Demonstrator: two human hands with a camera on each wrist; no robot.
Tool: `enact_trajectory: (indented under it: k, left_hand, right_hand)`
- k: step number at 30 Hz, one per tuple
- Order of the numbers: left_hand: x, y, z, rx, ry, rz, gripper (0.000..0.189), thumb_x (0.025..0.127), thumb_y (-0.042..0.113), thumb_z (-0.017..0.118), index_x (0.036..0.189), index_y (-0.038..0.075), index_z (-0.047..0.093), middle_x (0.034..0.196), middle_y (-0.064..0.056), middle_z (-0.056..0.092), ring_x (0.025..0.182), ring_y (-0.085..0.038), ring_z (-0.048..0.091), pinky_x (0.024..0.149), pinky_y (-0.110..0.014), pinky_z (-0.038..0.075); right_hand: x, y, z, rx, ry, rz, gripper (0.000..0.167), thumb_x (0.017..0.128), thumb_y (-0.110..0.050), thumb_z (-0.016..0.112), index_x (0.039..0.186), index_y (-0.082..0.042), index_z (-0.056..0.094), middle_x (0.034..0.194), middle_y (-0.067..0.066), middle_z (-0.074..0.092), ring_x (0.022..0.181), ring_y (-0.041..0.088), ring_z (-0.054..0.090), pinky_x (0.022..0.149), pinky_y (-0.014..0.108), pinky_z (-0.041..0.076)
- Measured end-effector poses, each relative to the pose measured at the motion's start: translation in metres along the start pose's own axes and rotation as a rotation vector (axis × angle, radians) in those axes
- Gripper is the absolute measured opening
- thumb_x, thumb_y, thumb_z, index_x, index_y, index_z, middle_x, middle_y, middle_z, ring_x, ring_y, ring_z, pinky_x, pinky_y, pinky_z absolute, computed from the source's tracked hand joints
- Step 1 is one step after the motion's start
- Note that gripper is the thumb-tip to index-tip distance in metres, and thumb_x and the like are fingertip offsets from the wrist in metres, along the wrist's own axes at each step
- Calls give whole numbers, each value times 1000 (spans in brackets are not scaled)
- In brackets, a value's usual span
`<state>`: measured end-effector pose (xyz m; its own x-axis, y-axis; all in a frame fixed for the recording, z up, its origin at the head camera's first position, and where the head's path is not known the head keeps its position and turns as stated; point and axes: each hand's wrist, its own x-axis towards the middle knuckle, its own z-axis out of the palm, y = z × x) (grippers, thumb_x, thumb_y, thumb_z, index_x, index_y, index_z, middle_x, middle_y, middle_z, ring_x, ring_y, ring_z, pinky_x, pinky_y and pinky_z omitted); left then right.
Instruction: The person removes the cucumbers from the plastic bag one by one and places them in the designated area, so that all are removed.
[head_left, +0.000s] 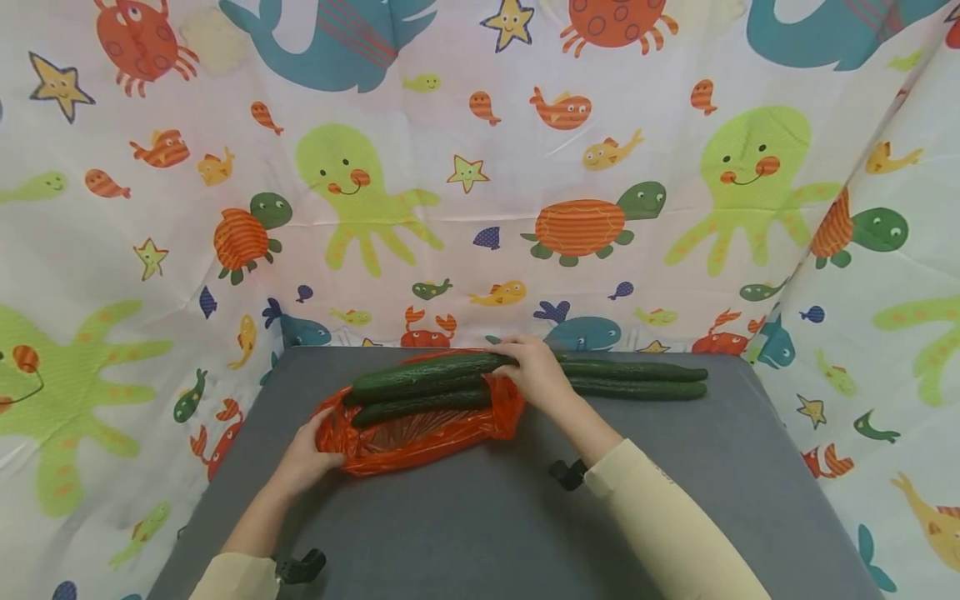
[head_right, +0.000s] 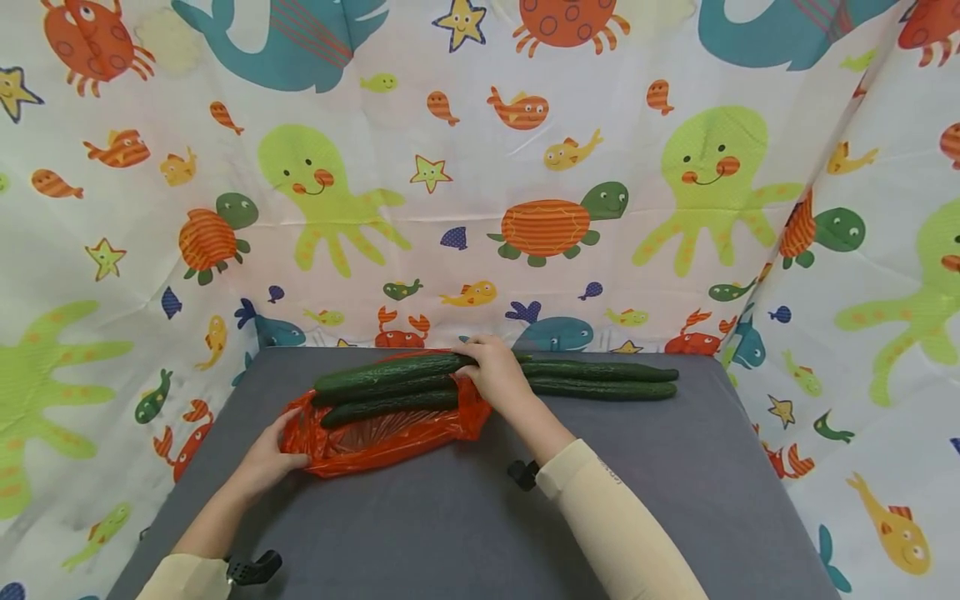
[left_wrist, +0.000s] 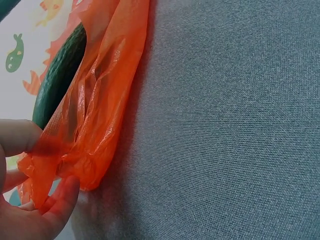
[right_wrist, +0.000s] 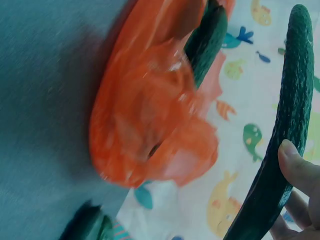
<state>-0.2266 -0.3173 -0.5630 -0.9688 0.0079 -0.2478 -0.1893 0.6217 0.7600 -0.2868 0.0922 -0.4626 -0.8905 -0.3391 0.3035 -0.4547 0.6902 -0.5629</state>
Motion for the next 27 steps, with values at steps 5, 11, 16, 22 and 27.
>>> enact_trajectory:
  k: [5, 11, 16, 22, 27]
  left_hand:
    - [-1, -1, 0, -8, -6, 2, 98, 80, 10, 77, 160, 11, 21, 158, -30, 20, 138, -49, 31, 111, -68, 32]
    - [-1, -2, 0, -8, 3, 25, 98, 79, 8, 76, 160, 9, 21, 156, -32, 23, 137, -48, 32, 112, -64, 32]
    - [-2, -4, -1, -4, 13, 17, 98, 79, 8, 76, 160, 9, 21, 157, -31, 23, 137, -47, 32, 112, -64, 32]
    - [-2, -6, 0, -4, 10, -2, 97, 81, 10, 75, 161, 11, 20, 158, -31, 21, 139, -49, 30, 112, -67, 30]
    - [-1, -8, 1, -9, 4, -12, 95, 84, 10, 74, 161, 14, 20, 158, -30, 21, 139, -49, 29, 111, -69, 29]
  right_hand:
    - [-9, 21, -8, 5, 13, 15, 37, 87, -12, 77, 124, -12, 73, 120, 9, 69, 114, 31, 61, 95, 47, 54]
    - [-28, 45, -15, 6, 17, 94, 39, 87, -12, 77, 126, -11, 72, 123, 11, 67, 112, 33, 62, 85, 46, 56]
    - [-46, 65, -17, -4, 18, 147, 39, 87, -12, 77, 125, -9, 72, 122, 12, 67, 111, 34, 61, 87, 48, 55]
    - [-71, 89, -22, -35, 33, 173, 39, 86, -11, 78, 125, -9, 72, 122, 13, 67, 110, 35, 63, 85, 49, 55]
    - [-91, 109, -35, -73, 45, 196, 40, 86, -11, 78, 125, -8, 72, 123, 16, 66, 111, 39, 63, 86, 52, 55]
